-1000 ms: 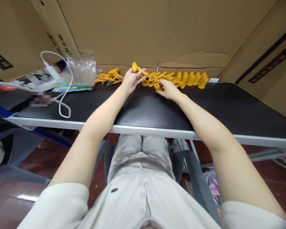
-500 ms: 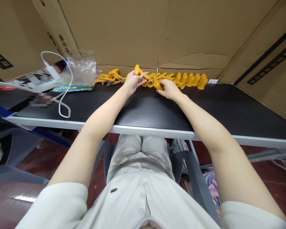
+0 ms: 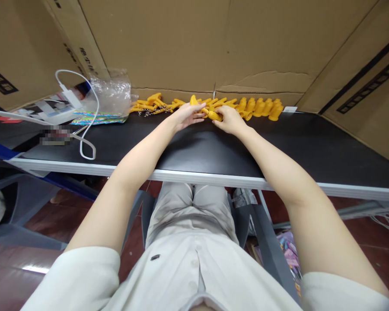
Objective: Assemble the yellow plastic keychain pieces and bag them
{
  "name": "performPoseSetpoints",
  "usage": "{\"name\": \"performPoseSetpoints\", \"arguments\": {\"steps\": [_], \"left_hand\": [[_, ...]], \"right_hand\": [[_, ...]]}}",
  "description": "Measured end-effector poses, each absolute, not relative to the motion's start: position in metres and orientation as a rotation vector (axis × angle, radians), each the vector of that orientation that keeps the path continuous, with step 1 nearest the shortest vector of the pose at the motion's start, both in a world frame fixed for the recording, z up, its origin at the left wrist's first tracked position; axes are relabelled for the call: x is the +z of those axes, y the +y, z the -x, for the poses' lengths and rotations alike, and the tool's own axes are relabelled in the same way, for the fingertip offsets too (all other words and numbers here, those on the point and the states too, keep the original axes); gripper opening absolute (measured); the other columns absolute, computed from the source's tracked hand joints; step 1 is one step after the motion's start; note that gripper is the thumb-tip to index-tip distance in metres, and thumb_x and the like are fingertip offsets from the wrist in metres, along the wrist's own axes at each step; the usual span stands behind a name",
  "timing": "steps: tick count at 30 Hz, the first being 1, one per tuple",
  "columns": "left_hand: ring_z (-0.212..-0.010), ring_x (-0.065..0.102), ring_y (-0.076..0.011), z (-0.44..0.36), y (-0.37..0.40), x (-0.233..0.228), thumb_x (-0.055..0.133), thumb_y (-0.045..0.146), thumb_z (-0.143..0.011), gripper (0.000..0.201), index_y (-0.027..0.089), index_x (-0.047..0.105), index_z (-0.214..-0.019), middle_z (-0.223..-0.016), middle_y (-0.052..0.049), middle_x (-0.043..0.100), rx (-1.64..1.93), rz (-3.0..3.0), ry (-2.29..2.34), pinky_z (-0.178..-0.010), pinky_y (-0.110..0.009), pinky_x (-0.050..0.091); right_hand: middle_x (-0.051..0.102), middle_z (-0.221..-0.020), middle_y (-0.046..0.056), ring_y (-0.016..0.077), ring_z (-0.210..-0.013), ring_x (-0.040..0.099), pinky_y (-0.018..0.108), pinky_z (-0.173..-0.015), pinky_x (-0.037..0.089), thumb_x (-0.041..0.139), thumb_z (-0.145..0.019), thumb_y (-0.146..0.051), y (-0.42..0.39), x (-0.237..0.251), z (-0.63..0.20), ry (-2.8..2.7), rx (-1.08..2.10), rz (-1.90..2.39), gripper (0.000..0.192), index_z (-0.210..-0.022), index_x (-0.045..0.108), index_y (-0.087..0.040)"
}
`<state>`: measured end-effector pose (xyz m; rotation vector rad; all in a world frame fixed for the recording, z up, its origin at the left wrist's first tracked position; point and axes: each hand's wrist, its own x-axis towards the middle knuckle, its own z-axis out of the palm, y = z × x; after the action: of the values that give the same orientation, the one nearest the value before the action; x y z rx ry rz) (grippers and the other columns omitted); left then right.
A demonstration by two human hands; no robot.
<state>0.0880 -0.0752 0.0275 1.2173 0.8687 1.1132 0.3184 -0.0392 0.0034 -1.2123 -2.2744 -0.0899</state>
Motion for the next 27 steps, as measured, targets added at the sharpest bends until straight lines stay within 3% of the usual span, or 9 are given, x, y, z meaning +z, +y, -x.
{"name": "performPoseSetpoints", "arguments": {"steps": [6, 10, 15, 18, 21, 24, 27], "left_hand": [[-0.115, 0.084, -0.0292, -0.083, -0.071, 0.029, 0.071, 0.048, -0.103, 0.034, 0.023, 0.070, -0.126, -0.127, -0.011, 0.083, 1.066, -1.255, 1.061, -0.094, -0.037, 0.067], [-0.106, 0.085, -0.0285, -0.081, -0.071, 0.027, 0.065, 0.044, -0.105, 0.040, 0.024, 0.067, -0.140, -0.132, -0.013, 0.081, 1.050, -1.376, 1.222, -0.089, -0.036, 0.068], [-0.110, 0.085, -0.0311, -0.079, -0.073, 0.021, 0.070, 0.032, -0.103, 0.077, 0.024, 0.041, -0.174, -0.137, -0.017, 0.076, 1.062, -1.608, 1.363, -0.097, -0.040, 0.066], [-0.116, 0.084, -0.0337, -0.075, -0.078, 0.023, 0.070, 0.026, -0.101, 0.089, 0.027, 0.030, -0.181, -0.141, -0.017, 0.075, 1.016, -1.839, 1.434, -0.105, -0.044, 0.064], [-0.127, 0.079, -0.0359, -0.072, -0.081, 0.026, 0.063, 0.020, -0.100, 0.076, 0.025, 0.046, -0.173, -0.136, -0.016, 0.079, 0.946, -2.109, 1.585, -0.115, -0.048, 0.059], [-0.130, 0.075, -0.0371, -0.070, -0.080, 0.028, 0.063, 0.020, -0.097, 0.057, 0.026, 0.065, -0.153, -0.124, -0.013, 0.082, 0.904, -2.289, 1.698, -0.116, -0.049, 0.055], [-0.122, 0.075, -0.0365, -0.068, -0.076, 0.027, 0.062, 0.021, -0.095, 0.050, 0.026, 0.068, -0.144, -0.118, -0.012, 0.081, 0.874, -2.337, 1.776, -0.110, -0.047, 0.057]], "right_hand": [[0.078, -0.128, 0.020, 0.0411, -0.127, 0.071, 0.057, -0.117, 0.055, 0.075, -0.101, -0.043, -0.038, 0.005, -0.322, -2.253, -0.104, 1.179, 0.035, -0.122, 0.083, -0.017], [0.075, -0.137, 0.023, 0.0426, -0.132, 0.070, 0.060, -0.121, 0.054, 0.073, -0.100, -0.037, -0.042, 0.008, -0.322, -2.248, -0.090, 1.202, 0.039, -0.131, 0.081, -0.013], [0.074, -0.136, 0.024, 0.0453, -0.132, 0.070, 0.067, -0.121, 0.054, 0.071, -0.102, -0.047, -0.045, 0.010, -0.323, -2.237, -0.064, 1.146, 0.045, -0.132, 0.081, -0.015], [0.074, -0.137, 0.023, 0.0449, -0.134, 0.070, 0.067, -0.122, 0.053, 0.070, -0.103, -0.047, -0.044, 0.009, -0.323, -2.241, -0.059, 1.121, 0.046, -0.136, 0.080, -0.017], [0.073, -0.140, 0.022, 0.0434, -0.135, 0.070, 0.065, -0.123, 0.053, 0.070, -0.102, -0.041, -0.041, 0.007, -0.324, -2.260, -0.055, 1.082, 0.045, -0.139, 0.078, -0.017], [0.073, -0.142, 0.022, 0.0434, -0.136, 0.069, 0.066, -0.125, 0.052, 0.074, -0.100, -0.041, -0.036, 0.005, -0.325, -2.244, -0.027, 1.057, 0.049, -0.143, 0.075, -0.018], [0.073, -0.143, 0.020, 0.0433, -0.133, 0.070, 0.068, -0.120, 0.056, 0.081, -0.096, -0.050, -0.031, 0.005, -0.327, -2.181, 0.077, 1.057, 0.059, -0.147, 0.070, -0.021]]}}
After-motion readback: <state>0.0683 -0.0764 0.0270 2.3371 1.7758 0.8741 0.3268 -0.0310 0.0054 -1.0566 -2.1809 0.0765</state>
